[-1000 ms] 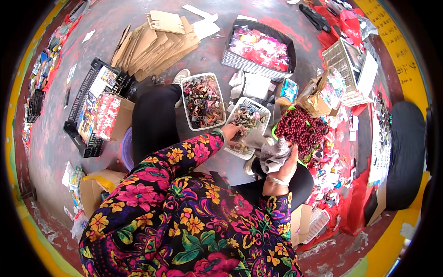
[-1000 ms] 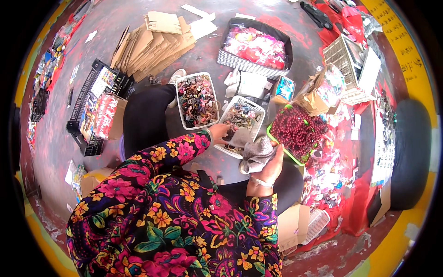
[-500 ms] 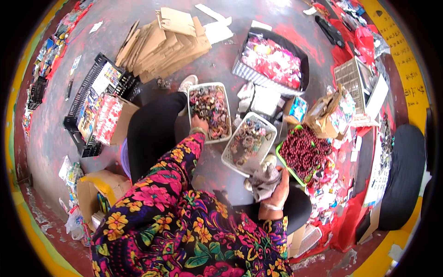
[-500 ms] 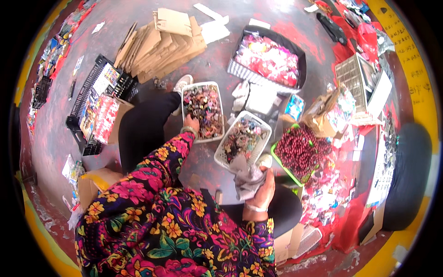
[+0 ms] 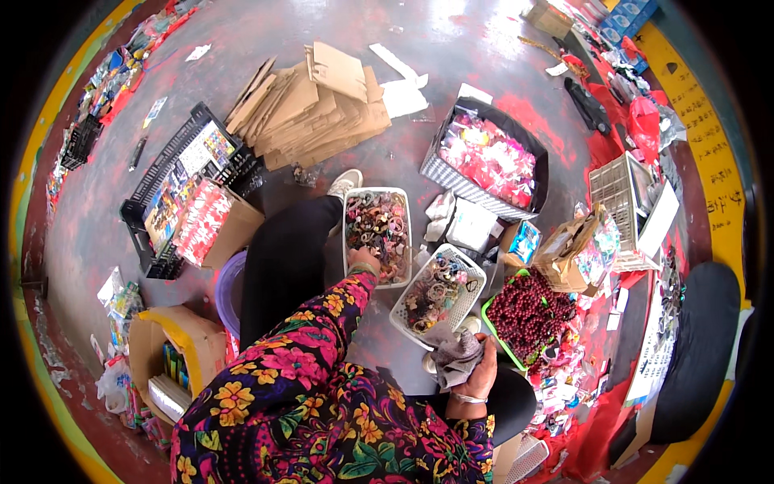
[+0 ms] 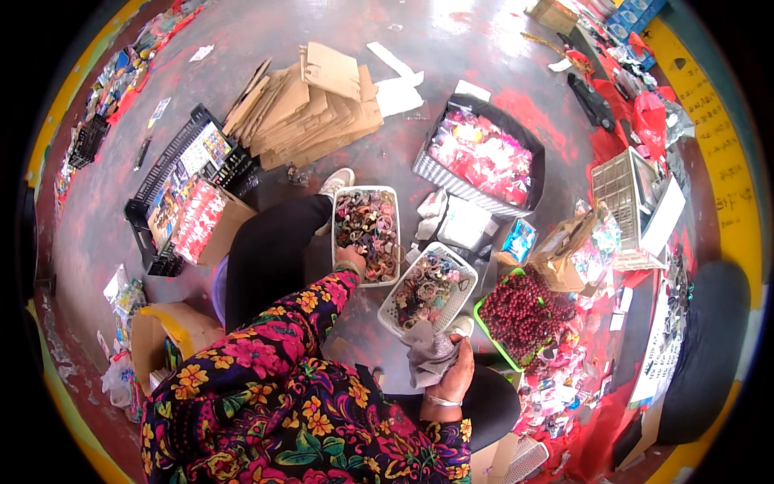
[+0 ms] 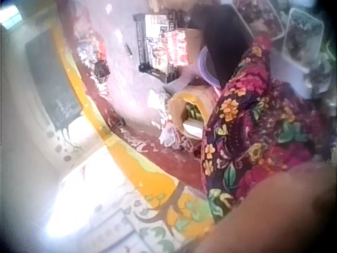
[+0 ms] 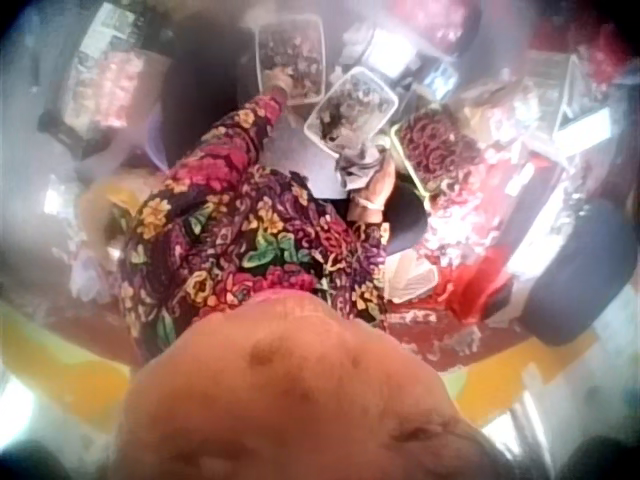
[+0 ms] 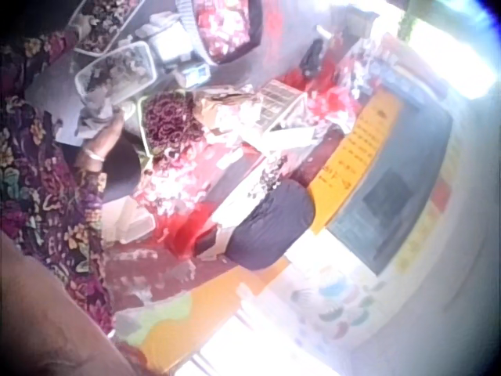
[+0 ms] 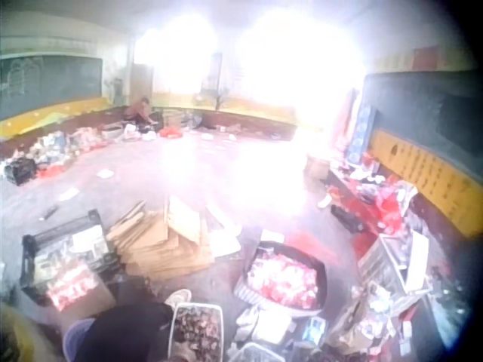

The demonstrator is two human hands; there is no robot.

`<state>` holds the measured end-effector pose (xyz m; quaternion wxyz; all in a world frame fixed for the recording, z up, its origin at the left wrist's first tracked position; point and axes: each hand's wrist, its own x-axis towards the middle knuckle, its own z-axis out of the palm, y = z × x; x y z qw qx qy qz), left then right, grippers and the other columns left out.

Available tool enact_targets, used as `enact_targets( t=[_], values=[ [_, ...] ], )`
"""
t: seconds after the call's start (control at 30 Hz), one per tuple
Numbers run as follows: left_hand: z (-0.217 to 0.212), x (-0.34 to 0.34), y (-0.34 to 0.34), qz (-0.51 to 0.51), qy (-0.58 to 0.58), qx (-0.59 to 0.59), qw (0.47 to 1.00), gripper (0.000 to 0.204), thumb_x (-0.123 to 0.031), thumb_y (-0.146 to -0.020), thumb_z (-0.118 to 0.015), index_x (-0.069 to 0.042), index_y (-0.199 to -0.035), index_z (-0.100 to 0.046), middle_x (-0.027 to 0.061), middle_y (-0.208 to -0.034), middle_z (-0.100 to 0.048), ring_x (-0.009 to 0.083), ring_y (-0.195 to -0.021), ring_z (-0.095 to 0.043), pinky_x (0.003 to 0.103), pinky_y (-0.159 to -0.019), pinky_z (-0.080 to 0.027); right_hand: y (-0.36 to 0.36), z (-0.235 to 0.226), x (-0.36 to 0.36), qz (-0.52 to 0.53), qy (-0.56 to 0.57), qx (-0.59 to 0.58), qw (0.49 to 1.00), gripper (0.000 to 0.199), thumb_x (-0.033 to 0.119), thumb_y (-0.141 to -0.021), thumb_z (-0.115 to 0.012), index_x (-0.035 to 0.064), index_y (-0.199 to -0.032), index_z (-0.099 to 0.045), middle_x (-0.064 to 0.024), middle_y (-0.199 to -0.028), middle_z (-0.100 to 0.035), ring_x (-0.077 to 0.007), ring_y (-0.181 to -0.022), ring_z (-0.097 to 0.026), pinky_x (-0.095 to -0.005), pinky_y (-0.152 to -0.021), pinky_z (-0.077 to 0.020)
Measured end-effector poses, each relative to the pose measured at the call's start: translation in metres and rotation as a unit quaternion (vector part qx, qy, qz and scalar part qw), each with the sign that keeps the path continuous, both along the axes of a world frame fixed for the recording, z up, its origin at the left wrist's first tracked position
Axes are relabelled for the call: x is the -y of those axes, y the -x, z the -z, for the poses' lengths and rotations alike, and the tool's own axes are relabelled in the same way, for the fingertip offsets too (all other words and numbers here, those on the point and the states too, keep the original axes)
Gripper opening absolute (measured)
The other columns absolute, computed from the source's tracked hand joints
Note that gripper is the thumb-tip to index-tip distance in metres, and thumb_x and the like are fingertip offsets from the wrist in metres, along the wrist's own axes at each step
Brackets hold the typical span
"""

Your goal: The person sits on the floor and uses a cloth to wipe and clean small jewelry items, such as earrings and rings, one by one. They pick items from a white basket, rub them with the cloth, and place them into a second basket.

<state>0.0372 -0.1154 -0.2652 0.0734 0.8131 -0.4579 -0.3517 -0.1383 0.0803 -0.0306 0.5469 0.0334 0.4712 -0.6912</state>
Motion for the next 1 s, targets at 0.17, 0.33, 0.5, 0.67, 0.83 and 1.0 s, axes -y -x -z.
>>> enact_targets(
  t=[0.17, 0.33, 0.5, 0.67, 0.83, 1.0],
  values=[
    [-0.058, 0.000, 0.007, 0.005, -0.033, -0.194, 0.980, 0.023, -0.007, -0.080, -0.052, -0.008, -0.101, -0.060, 0.0149, -0.093, -0.060, 0.0309, -0.073, -0.059, 0.040, -0.053, -0.048, -0.001, -0.005, -0.003, -0.011, 0.021, -0.008, 1.000, 0.025, 0.026, -0.090, -0.038, 0.0038, -0.085, -0.047, -0.0178, -0.090, -0.058, -0.0280, -0.077, -0.058, -0.0380, -0.068, -0.0491],
    [0.020, 0.014, -0.010, -0.011, 0.112, -0.183, 0.977, 0.022, -0.018, -0.079, -0.053, -0.004, -0.096, -0.059, 0.0217, -0.090, -0.059, 0.0373, -0.083, -0.056, 0.042, -0.072, -0.045, -0.002, -0.001, -0.009, -0.047, 0.065, 0.006, 0.997, 0.026, 0.028, -0.089, -0.037, 0.0038, -0.087, -0.048, -0.0184, -0.088, -0.059, -0.0276, -0.077, -0.058, -0.0380, -0.069, -0.0483],
    [-0.083, 0.000, 0.001, 0.067, 0.132, -0.075, 0.986, 0.024, -0.015, -0.076, -0.050, -0.003, -0.096, -0.058, 0.0233, -0.089, -0.058, 0.0372, -0.088, -0.055, 0.040, -0.076, -0.044, 0.003, -0.002, -0.018, -0.025, 0.061, 0.005, 0.998, 0.025, 0.027, -0.089, -0.039, 0.0045, -0.085, -0.049, -0.0151, -0.082, -0.059, -0.0257, -0.072, -0.058, -0.0382, -0.065, -0.0489],
    [-0.047, 0.041, -0.019, 0.233, 0.202, 0.016, 0.951, 0.035, -0.032, -0.069, -0.061, -0.005, -0.091, -0.061, 0.0152, -0.089, -0.061, 0.0316, -0.083, -0.058, 0.039, -0.075, -0.046, -0.006, -0.014, -0.020, -0.024, 0.070, 0.032, 0.997, 0.025, 0.029, -0.088, -0.042, 0.0050, -0.084, -0.049, -0.0113, -0.076, -0.058, -0.0246, -0.068, -0.058, -0.0380, -0.061, -0.0495],
    [-0.144, 0.078, -0.024, 0.364, 0.215, 0.122, 0.898, 0.044, -0.042, -0.067, -0.062, -0.004, -0.091, -0.060, 0.0133, -0.081, -0.061, 0.0305, -0.073, -0.059, 0.041, -0.066, -0.048, 0.002, -0.004, -0.023, -0.018, 0.071, -0.004, 0.997, 0.025, 0.028, -0.089, -0.042, 0.0046, -0.083, -0.049, -0.0102, -0.075, -0.057, -0.0238, -0.066, -0.057, -0.0370, -0.061, -0.0492],
    [-0.212, 0.121, -0.067, 0.248, 0.321, 0.130, 0.905, 0.041, -0.037, -0.070, -0.061, -0.005, -0.095, -0.056, 0.0104, -0.082, -0.060, 0.0257, -0.074, -0.058, 0.036, -0.064, -0.048, 0.001, -0.004, -0.025, -0.004, 0.062, -0.011, 0.998, 0.024, 0.026, -0.088, -0.043, 0.0039, -0.084, -0.050, -0.0096, -0.076, -0.056, -0.0227, -0.067, -0.056, -0.0360, -0.062, -0.0483]
  ],
)
